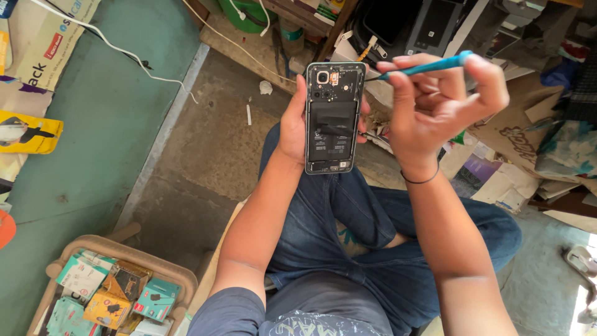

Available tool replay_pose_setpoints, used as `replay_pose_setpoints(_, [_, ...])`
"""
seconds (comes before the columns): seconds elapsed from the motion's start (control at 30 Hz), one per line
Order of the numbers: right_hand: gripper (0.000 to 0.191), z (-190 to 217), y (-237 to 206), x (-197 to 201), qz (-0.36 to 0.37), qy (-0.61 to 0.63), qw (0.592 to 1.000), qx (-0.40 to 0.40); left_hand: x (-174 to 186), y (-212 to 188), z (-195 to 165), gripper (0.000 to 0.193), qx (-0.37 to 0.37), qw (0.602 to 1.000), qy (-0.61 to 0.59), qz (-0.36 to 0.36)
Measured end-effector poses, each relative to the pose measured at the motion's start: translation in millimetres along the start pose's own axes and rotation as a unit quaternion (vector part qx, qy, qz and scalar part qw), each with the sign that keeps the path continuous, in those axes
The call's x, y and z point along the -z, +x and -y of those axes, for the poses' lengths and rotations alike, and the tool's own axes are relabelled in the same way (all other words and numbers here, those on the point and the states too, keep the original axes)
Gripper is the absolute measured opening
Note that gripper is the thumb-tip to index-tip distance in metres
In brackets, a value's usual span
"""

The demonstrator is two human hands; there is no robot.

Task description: The person uses a blue plastic spudger to carefully pry and lift internal components inside a disassembled smartphone. They work around the camera module and along the bottom edge of the device, manipulating small parts without removing them.

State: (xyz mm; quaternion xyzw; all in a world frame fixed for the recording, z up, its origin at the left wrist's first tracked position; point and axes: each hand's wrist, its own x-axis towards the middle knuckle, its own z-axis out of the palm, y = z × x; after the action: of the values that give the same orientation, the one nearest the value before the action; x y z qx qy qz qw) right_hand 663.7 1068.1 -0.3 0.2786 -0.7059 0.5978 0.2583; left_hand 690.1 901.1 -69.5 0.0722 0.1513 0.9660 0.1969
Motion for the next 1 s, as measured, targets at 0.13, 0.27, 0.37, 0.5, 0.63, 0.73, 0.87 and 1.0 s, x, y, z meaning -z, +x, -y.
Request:
replay_pose_setpoints(0.13, [0.066,-6,-6,7,-0.04,0.043,0.997,-0.051,-4,0,-1,0.089,0.007,1.0,-0.009,0.008])
replay_pose_setpoints(0.27, [0.066,-9,-9,13,-0.065,0.084,0.989,-0.103,-6,-1,0,0.09,0.007,1.0,-0.008,0.007])
replay_pose_setpoints(0.37, [0.065,-11,-9,15,-0.075,0.106,0.983,-0.132,-6,0,-1,0.09,0.007,1.0,-0.005,0.005])
replay_pose_setpoints(0.5, [0.065,-13,-7,15,-0.093,0.133,0.974,-0.157,-5,0,-1,0.09,0.012,1.0,-0.008,0.001])
replay_pose_setpoints(0.63, [0.066,-11,-4,13,-0.09,0.137,0.975,-0.151,-1,1,0,0.089,0.007,1.0,0.0,0.001])
replay_pose_setpoints(0.73, [0.066,-6,-2,7,-0.069,0.108,0.985,-0.118,2,2,-2,0.088,0.013,1.0,-0.013,0.011])
replay_pose_setpoints(0.87, [0.066,2,1,-10,-0.046,0.072,0.995,-0.048,1,3,-4,0.088,0.02,1.0,-0.001,0.0])
replay_pose_setpoints(1.0, [0.064,1,5,-25,-0.033,0.031,0.999,0.024,-8,3,-5,0.079,0.0,0.999,0.029,0.023])
